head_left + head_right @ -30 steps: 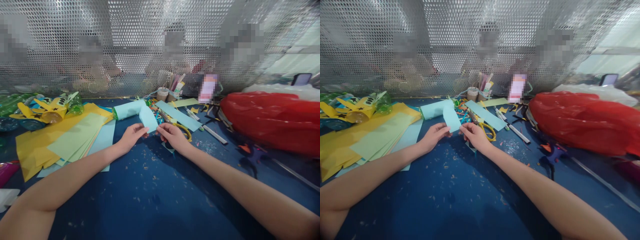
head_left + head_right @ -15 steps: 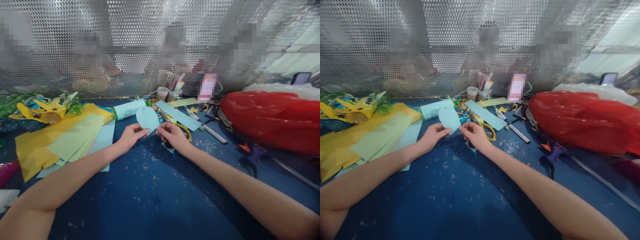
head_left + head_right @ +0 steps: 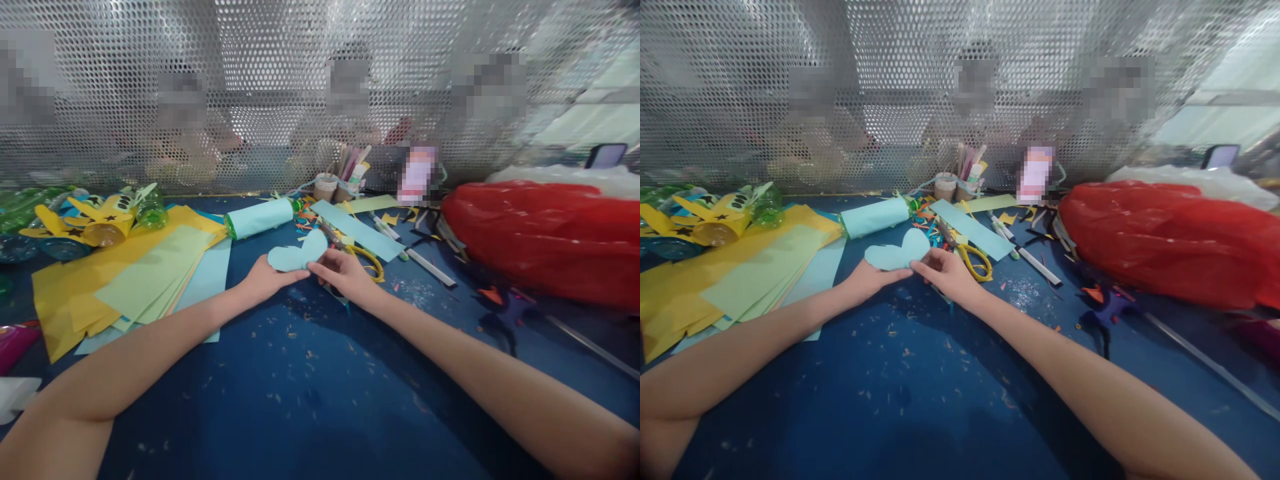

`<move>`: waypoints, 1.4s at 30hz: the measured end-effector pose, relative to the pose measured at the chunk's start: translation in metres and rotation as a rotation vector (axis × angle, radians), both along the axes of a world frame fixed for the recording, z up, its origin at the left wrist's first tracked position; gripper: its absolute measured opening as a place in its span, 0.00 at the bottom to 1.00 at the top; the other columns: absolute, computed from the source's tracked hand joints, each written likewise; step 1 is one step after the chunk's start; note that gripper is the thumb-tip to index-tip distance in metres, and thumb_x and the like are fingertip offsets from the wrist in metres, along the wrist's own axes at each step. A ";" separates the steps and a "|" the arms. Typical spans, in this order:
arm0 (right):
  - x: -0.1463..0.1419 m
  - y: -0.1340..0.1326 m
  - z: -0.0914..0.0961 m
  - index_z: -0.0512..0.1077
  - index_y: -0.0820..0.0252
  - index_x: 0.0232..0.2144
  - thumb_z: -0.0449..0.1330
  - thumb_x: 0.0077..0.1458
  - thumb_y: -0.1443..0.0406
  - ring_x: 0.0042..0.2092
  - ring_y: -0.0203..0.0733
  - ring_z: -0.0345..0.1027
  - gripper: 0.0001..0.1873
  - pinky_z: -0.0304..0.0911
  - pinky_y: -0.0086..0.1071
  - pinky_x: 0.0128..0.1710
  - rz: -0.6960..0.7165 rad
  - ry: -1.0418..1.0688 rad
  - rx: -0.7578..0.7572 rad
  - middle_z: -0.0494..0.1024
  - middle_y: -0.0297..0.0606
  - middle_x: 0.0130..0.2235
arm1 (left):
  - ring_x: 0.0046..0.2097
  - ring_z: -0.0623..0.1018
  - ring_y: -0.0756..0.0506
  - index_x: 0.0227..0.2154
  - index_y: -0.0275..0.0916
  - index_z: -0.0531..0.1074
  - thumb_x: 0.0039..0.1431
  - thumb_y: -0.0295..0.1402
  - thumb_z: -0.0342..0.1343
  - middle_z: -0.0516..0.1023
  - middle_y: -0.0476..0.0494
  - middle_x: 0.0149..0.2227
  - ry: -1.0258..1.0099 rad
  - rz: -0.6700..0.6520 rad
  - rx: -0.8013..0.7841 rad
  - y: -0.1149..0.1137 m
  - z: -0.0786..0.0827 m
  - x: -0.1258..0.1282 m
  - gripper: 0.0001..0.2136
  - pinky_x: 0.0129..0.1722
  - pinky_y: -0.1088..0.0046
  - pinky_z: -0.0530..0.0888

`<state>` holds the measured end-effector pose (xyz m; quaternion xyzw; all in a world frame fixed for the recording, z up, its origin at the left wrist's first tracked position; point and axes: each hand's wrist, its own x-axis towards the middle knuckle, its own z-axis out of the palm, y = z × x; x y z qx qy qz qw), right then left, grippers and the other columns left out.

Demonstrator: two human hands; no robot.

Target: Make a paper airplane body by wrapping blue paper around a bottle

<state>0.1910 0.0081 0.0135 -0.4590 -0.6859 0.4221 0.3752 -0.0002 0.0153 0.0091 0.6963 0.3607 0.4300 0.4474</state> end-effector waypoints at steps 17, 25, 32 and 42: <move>0.003 0.004 -0.001 0.69 0.57 0.27 0.55 0.51 0.57 0.24 0.37 0.65 0.11 0.60 0.30 0.24 -0.009 0.172 -0.050 0.70 0.33 0.21 | 0.36 0.79 0.44 0.37 0.36 0.73 0.52 0.43 0.60 0.80 0.38 0.38 -0.205 0.044 -0.239 0.003 -0.008 0.005 0.16 0.42 0.62 0.78; 0.001 0.007 -0.007 0.72 0.59 0.37 0.58 0.53 0.50 0.24 0.33 0.62 0.19 0.59 0.29 0.24 0.016 0.106 -0.042 0.71 0.31 0.24 | 0.36 0.79 0.44 0.34 0.37 0.74 0.50 0.37 0.62 0.80 0.41 0.37 -0.095 0.103 -0.220 0.001 -0.002 0.005 0.10 0.43 0.62 0.77; 0.001 0.004 -0.004 0.71 0.59 0.35 0.61 0.51 0.53 0.22 0.31 0.61 0.16 0.58 0.28 0.22 -0.004 0.111 -0.014 0.69 0.29 0.22 | 0.40 0.78 0.42 0.35 0.36 0.75 0.51 0.39 0.61 0.81 0.41 0.37 -0.023 0.074 -0.094 0.002 -0.001 0.001 0.12 0.44 0.63 0.75; 0.000 0.004 -0.006 0.69 0.59 0.30 0.63 0.48 0.53 0.22 0.30 0.60 0.16 0.57 0.27 0.21 -0.035 0.136 -0.027 0.69 0.29 0.23 | 0.40 0.78 0.41 0.33 0.36 0.74 0.44 0.36 0.66 0.80 0.40 0.37 -0.065 0.053 -0.091 0.007 -0.007 0.001 0.14 0.45 0.61 0.73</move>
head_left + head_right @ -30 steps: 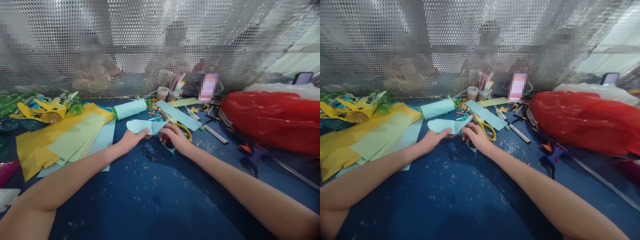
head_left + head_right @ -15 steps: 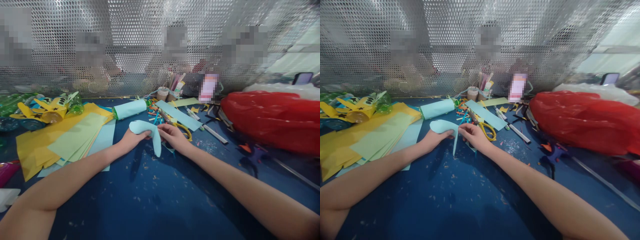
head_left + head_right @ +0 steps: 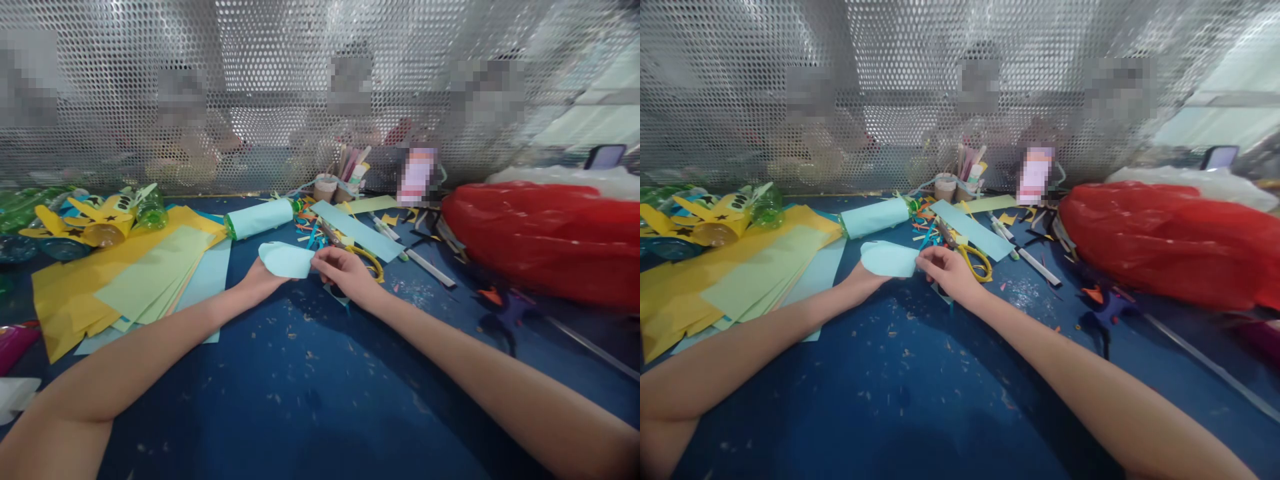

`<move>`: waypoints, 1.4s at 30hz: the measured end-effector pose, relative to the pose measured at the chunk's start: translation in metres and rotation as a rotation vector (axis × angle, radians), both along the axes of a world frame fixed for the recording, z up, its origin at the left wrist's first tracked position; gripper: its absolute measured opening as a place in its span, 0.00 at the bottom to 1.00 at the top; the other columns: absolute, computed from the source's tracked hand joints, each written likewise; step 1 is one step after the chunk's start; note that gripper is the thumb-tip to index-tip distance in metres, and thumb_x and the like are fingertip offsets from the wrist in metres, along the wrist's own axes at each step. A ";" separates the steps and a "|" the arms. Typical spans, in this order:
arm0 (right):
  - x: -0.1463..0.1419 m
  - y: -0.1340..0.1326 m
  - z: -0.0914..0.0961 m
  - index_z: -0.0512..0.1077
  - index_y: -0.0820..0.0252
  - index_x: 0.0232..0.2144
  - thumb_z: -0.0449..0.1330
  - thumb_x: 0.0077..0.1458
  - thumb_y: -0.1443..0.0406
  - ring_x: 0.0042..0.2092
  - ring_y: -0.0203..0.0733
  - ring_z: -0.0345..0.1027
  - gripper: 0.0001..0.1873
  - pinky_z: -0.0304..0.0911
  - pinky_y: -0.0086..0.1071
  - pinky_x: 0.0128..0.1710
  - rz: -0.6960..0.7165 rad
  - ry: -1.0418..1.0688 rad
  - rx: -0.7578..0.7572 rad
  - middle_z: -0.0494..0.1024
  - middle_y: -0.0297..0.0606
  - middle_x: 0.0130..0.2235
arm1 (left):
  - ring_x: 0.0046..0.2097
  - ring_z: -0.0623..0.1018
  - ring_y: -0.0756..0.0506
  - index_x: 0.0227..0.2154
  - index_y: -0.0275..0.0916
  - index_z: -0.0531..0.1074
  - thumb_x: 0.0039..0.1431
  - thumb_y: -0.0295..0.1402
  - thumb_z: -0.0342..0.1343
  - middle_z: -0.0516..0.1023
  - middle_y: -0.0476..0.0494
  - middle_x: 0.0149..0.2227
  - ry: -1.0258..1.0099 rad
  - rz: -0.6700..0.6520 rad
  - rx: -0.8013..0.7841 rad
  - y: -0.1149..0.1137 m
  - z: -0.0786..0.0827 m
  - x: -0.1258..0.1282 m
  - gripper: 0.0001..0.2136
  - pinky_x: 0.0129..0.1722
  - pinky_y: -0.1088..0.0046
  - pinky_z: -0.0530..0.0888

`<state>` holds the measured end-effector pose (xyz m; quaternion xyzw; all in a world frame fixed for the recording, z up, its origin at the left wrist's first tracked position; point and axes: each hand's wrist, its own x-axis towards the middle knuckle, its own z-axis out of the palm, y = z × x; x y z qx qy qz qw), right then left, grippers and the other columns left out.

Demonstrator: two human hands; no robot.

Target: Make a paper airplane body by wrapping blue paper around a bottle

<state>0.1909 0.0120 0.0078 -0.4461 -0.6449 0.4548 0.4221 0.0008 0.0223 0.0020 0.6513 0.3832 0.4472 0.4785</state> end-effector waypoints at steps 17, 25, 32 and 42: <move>0.000 0.000 -0.002 0.69 0.59 0.28 0.64 0.48 0.53 0.22 0.30 0.59 0.16 0.55 0.27 0.21 0.008 -0.029 0.041 0.68 0.29 0.23 | 0.48 0.77 0.40 0.42 0.37 0.75 0.51 0.36 0.62 0.79 0.38 0.46 0.187 -0.036 0.134 -0.004 0.002 -0.002 0.15 0.53 0.59 0.70; 0.000 -0.001 0.000 0.67 0.59 0.23 0.65 0.47 0.53 0.21 0.30 0.56 0.17 0.53 0.27 0.21 0.055 -0.089 0.039 0.65 0.28 0.20 | 0.48 0.77 0.40 0.40 0.37 0.75 0.51 0.34 0.61 0.80 0.39 0.45 0.225 -0.046 0.169 -0.005 0.003 -0.001 0.13 0.53 0.59 0.70; 0.000 -0.002 0.001 0.71 0.60 0.27 0.55 0.56 0.50 0.20 0.30 0.57 0.19 0.54 0.28 0.21 0.005 -0.076 0.063 0.66 0.29 0.18 | 0.34 0.79 0.45 0.37 0.35 0.74 0.55 0.36 0.58 0.80 0.41 0.33 0.184 -0.133 0.034 -0.007 0.004 -0.001 0.10 0.40 0.66 0.75; 0.000 0.000 -0.001 0.69 0.58 0.30 0.63 0.48 0.50 0.20 0.30 0.58 0.18 0.54 0.27 0.19 -0.036 0.002 0.022 0.67 0.27 0.21 | 0.35 0.78 0.42 0.31 0.36 0.75 0.52 0.38 0.59 0.81 0.41 0.32 0.228 -0.084 0.036 -0.005 0.003 -0.001 0.09 0.39 0.65 0.73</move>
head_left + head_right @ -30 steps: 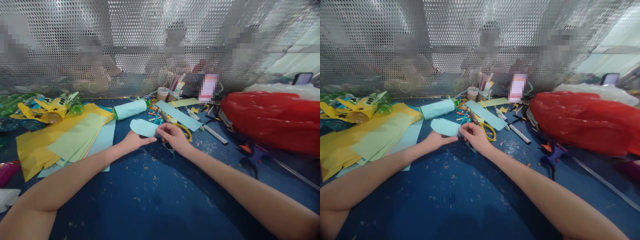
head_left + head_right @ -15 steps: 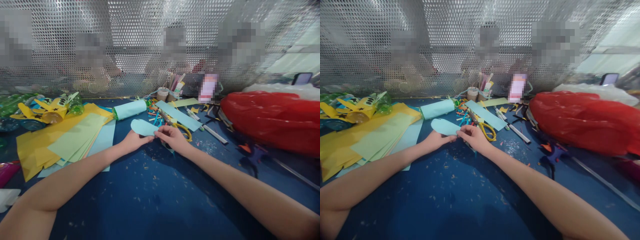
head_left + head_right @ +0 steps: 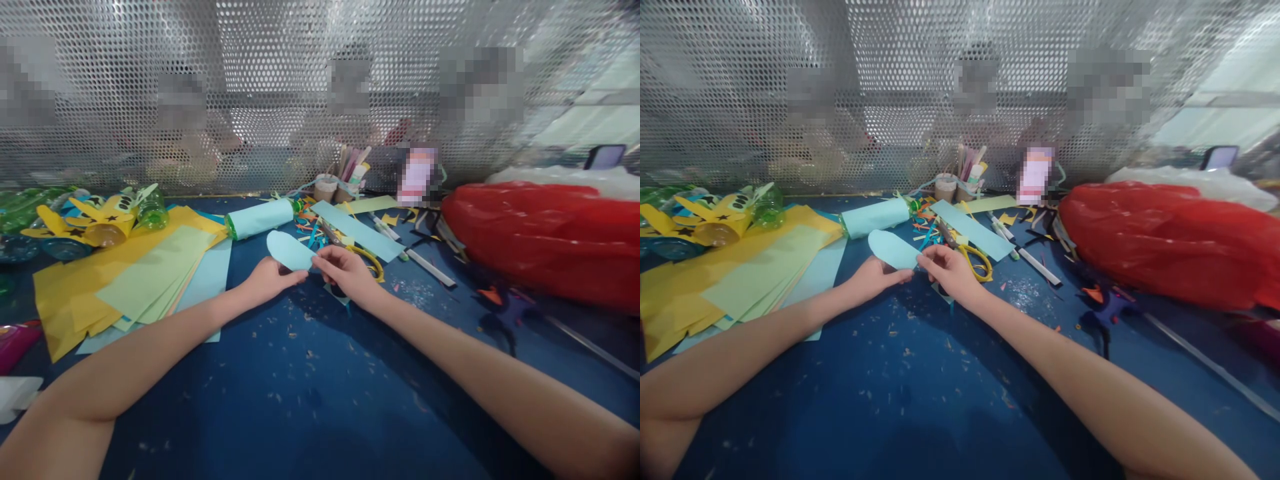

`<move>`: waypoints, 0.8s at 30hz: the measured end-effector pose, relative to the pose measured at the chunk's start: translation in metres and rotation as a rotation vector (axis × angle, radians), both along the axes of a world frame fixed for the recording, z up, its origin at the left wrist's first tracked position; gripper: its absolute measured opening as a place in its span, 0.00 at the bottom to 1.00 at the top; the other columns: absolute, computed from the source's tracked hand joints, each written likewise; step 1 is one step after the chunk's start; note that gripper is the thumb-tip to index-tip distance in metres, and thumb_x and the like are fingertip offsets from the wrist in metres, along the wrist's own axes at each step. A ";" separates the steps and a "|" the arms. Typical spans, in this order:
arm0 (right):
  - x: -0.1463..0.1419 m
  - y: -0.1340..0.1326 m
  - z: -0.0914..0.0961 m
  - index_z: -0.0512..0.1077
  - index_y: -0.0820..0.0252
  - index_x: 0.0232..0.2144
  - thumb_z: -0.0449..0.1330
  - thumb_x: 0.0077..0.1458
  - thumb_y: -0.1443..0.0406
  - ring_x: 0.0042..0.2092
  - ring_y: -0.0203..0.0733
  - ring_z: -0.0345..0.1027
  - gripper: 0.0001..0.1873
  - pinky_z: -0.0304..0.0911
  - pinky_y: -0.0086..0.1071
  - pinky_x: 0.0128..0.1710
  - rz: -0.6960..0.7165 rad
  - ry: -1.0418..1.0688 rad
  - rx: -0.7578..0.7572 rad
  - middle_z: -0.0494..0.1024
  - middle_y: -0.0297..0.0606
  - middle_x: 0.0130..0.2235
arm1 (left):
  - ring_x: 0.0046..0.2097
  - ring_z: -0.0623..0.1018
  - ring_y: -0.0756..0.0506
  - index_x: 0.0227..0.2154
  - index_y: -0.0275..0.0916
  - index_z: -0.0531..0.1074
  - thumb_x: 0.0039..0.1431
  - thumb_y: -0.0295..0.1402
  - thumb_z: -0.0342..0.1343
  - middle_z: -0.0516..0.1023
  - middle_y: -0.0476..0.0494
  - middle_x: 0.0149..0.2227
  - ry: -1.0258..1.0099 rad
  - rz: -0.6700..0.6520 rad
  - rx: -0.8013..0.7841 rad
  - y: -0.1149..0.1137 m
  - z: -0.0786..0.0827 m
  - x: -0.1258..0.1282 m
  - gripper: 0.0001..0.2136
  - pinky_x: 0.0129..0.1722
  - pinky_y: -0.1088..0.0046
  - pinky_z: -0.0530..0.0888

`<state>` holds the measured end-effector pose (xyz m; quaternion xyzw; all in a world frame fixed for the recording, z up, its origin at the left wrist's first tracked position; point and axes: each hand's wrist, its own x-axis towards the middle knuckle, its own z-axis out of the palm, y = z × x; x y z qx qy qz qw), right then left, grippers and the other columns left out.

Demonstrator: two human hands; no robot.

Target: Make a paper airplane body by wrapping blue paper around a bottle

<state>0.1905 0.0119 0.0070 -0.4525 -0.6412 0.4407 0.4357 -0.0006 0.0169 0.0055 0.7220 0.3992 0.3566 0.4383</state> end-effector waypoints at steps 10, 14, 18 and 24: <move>0.000 0.000 0.000 0.68 0.58 0.30 0.57 0.55 0.49 0.18 0.29 0.54 0.18 0.52 0.27 0.19 -0.043 0.051 0.027 0.65 0.26 0.18 | 0.33 0.77 0.46 0.27 0.36 0.75 0.55 0.37 0.57 0.79 0.44 0.29 -0.047 0.046 -0.027 0.002 0.004 -0.001 0.09 0.39 0.68 0.72; 0.000 0.001 -0.002 0.64 0.56 0.30 0.56 0.56 0.48 0.17 0.29 0.53 0.19 0.50 0.26 0.17 -0.101 0.090 0.025 0.63 0.24 0.16 | 0.34 0.77 0.47 0.30 0.37 0.75 0.52 0.31 0.55 0.79 0.46 0.30 -0.133 0.035 -0.080 0.002 0.003 -0.001 0.06 0.42 0.67 0.73; 0.001 0.001 -0.003 0.63 0.56 0.29 0.55 0.57 0.49 0.17 0.30 0.55 0.18 0.51 0.25 0.17 -0.077 0.069 0.011 0.63 0.24 0.16 | 0.37 0.77 0.46 0.32 0.36 0.75 0.49 0.31 0.54 0.78 0.44 0.33 -0.430 0.013 -0.231 0.005 0.001 0.001 0.08 0.43 0.67 0.73; 0.002 0.002 -0.004 0.61 0.56 0.26 0.55 0.57 0.51 0.19 0.31 0.58 0.17 0.53 0.26 0.19 -0.048 0.082 -0.033 0.65 0.26 0.16 | 0.38 0.77 0.46 0.35 0.37 0.74 0.47 0.36 0.64 0.78 0.45 0.34 -0.649 0.110 -0.333 0.007 0.001 0.002 0.12 0.43 0.66 0.73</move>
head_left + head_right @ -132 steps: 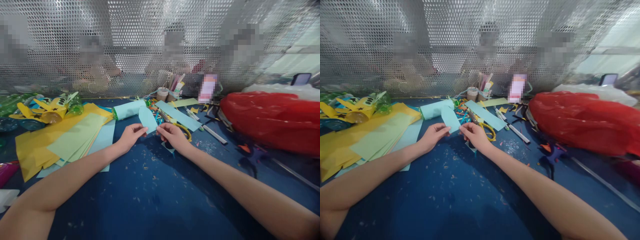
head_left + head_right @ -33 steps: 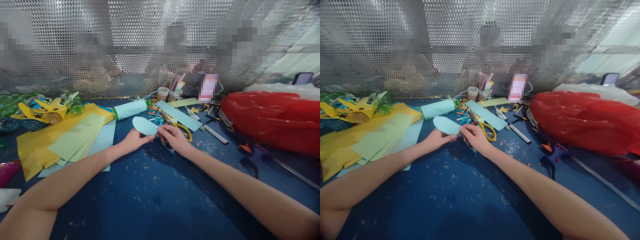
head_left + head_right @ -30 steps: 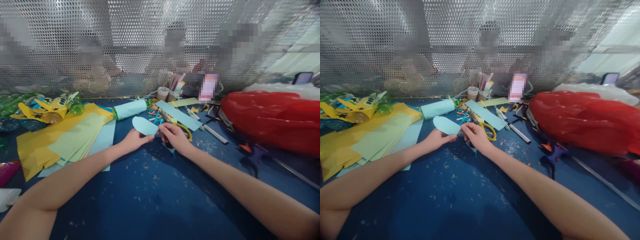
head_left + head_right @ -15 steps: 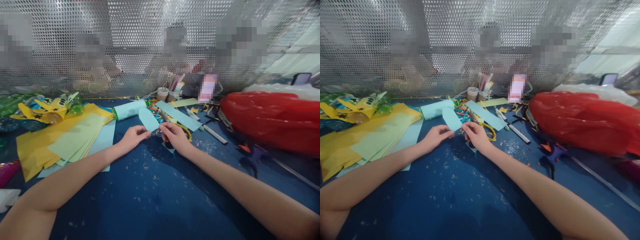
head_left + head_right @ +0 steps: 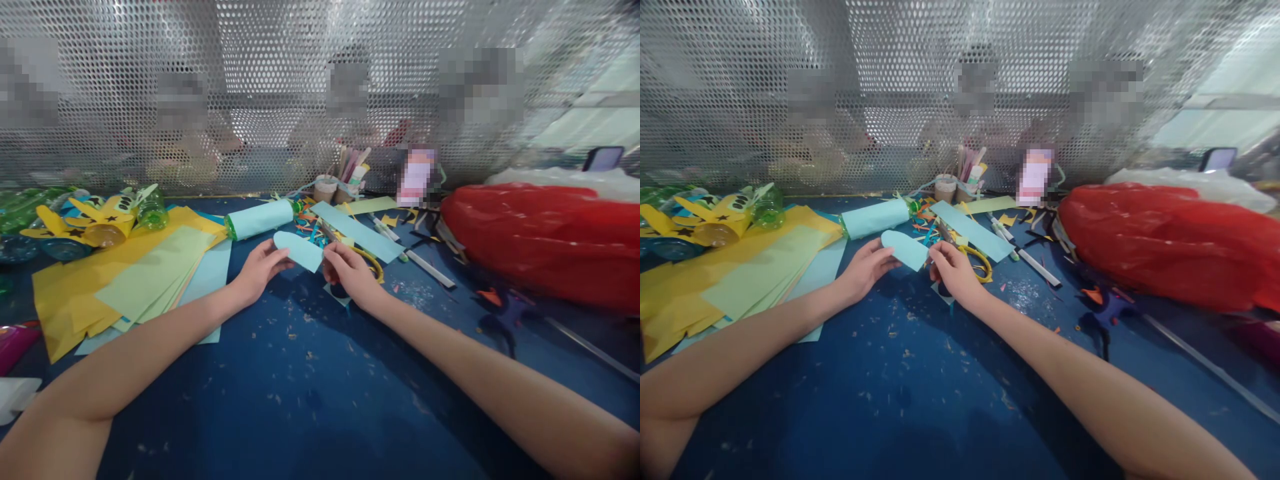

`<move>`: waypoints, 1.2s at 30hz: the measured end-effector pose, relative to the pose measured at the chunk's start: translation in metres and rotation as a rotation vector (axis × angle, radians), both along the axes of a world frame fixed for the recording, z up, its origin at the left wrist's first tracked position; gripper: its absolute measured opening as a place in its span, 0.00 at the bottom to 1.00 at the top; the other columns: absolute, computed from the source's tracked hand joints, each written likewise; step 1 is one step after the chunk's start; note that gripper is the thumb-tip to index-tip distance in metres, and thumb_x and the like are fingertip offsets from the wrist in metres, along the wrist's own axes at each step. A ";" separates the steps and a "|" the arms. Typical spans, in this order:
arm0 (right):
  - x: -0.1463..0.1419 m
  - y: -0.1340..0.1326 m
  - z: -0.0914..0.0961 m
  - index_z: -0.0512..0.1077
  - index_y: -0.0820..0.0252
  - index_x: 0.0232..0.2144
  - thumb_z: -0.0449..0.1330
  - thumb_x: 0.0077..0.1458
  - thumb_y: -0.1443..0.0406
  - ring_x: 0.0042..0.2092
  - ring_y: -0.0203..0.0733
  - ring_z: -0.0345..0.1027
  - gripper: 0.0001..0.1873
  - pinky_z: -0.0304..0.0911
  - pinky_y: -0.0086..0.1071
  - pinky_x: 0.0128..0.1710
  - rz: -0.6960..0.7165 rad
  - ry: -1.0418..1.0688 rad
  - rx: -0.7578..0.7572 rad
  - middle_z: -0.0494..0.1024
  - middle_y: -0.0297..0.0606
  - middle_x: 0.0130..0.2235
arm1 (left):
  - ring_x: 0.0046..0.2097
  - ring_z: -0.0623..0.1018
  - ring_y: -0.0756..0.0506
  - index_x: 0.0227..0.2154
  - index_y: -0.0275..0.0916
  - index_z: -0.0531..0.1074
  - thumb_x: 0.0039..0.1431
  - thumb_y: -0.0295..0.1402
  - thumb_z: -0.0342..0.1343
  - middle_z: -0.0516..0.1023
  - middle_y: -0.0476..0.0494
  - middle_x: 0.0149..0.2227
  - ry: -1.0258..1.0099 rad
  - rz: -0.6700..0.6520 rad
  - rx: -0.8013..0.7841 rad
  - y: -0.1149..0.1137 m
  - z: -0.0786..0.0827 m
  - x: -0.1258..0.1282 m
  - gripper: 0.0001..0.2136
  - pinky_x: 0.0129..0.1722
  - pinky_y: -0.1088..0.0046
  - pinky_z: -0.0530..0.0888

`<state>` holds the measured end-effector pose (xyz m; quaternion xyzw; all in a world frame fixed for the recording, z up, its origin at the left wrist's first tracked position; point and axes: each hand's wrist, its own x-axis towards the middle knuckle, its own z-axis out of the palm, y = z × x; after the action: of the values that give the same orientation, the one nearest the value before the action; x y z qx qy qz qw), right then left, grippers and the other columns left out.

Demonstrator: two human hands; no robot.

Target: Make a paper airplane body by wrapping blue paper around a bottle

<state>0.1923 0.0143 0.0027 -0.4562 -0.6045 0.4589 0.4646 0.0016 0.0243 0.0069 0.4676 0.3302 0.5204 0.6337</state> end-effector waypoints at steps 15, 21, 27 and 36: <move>-0.003 -0.005 0.002 0.66 0.58 0.40 0.59 0.54 0.52 0.25 0.33 0.70 0.18 0.66 0.31 0.24 0.096 -0.187 0.119 0.74 0.38 0.40 | 0.40 0.77 0.43 0.37 0.35 0.75 0.43 0.39 0.67 0.80 0.41 0.38 0.237 0.020 0.079 -0.004 -0.001 0.000 0.19 0.43 0.64 0.73; -0.003 -0.005 0.000 0.67 0.57 0.42 0.61 0.52 0.56 0.25 0.35 0.70 0.18 0.66 0.32 0.25 0.104 -0.245 0.132 0.77 0.38 0.38 | 0.38 0.77 0.44 0.32 0.36 0.75 0.42 0.40 0.67 0.81 0.44 0.34 0.361 0.014 0.130 -0.008 0.001 -0.001 0.16 0.43 0.64 0.72; -0.002 0.002 0.000 0.66 0.57 0.31 0.59 0.51 0.54 0.22 0.37 0.67 0.14 0.63 0.31 0.21 -0.085 -0.009 0.003 0.72 0.33 0.21 | 0.36 0.77 0.45 0.38 0.36 0.73 0.45 0.40 0.65 0.79 0.45 0.34 0.281 0.058 0.088 -0.006 -0.002 -0.002 0.18 0.41 0.66 0.73; 0.001 0.000 0.004 0.67 0.58 0.21 0.63 0.49 0.51 0.17 0.30 0.55 0.18 0.52 0.29 0.17 -0.035 -0.020 -0.019 0.66 0.29 0.15 | 0.38 0.78 0.45 0.51 0.42 0.59 0.55 0.47 0.55 0.77 0.45 0.34 0.067 -0.085 -0.030 -0.005 0.010 0.000 0.24 0.44 0.64 0.73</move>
<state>0.1934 0.0142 0.0070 -0.4758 -0.5966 0.4518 0.4621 0.0012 0.0190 0.0170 0.4888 0.3389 0.4719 0.6508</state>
